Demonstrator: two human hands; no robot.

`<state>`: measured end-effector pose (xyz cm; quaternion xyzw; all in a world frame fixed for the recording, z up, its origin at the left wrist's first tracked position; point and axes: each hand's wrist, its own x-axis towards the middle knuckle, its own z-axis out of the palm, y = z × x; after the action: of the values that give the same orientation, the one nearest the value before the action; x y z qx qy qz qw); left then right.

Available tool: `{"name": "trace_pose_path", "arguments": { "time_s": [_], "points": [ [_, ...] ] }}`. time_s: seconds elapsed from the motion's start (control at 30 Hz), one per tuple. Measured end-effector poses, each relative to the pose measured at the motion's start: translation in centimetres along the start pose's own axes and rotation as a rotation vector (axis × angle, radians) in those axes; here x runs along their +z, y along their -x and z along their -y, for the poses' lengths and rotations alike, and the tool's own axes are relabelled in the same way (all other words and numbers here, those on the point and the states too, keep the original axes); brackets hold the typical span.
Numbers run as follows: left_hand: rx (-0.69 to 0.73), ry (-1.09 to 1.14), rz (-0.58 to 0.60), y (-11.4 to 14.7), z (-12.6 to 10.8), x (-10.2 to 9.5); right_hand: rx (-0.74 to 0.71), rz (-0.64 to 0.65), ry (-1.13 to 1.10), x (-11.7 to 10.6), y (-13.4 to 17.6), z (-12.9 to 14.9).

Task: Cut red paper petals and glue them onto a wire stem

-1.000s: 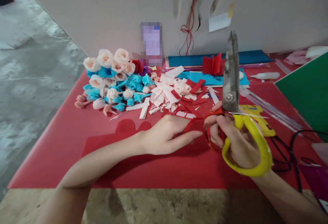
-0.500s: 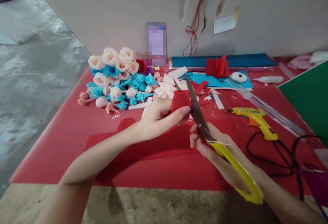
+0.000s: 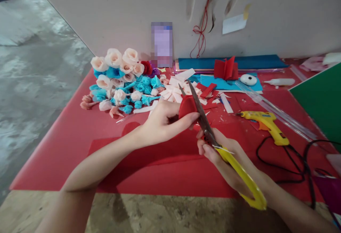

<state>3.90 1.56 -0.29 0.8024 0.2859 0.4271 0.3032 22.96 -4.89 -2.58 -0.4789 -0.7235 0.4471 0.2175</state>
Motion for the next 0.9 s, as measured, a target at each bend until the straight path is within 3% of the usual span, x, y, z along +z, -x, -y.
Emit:
{"name": "trace_pose_path", "arguments": {
  "time_s": [0.13,0.37,0.57,0.9],
  "points": [
    [-0.020,0.041,0.006,0.2,0.2,0.2,0.038,0.012,-0.018,0.2,-0.1,0.5],
    [-0.052,0.154,0.010,0.3,0.3,0.7,0.137,-0.088,-0.080,0.8,-0.3,1.5],
    [-0.085,0.219,0.031,0.4,0.0,0.8,0.285,-0.111,-0.142,0.9,-0.5,2.5],
    [-0.228,0.338,0.040,0.6,-0.1,1.0,0.016,-0.126,-0.111,1.4,0.4,0.9]
  ]
}}
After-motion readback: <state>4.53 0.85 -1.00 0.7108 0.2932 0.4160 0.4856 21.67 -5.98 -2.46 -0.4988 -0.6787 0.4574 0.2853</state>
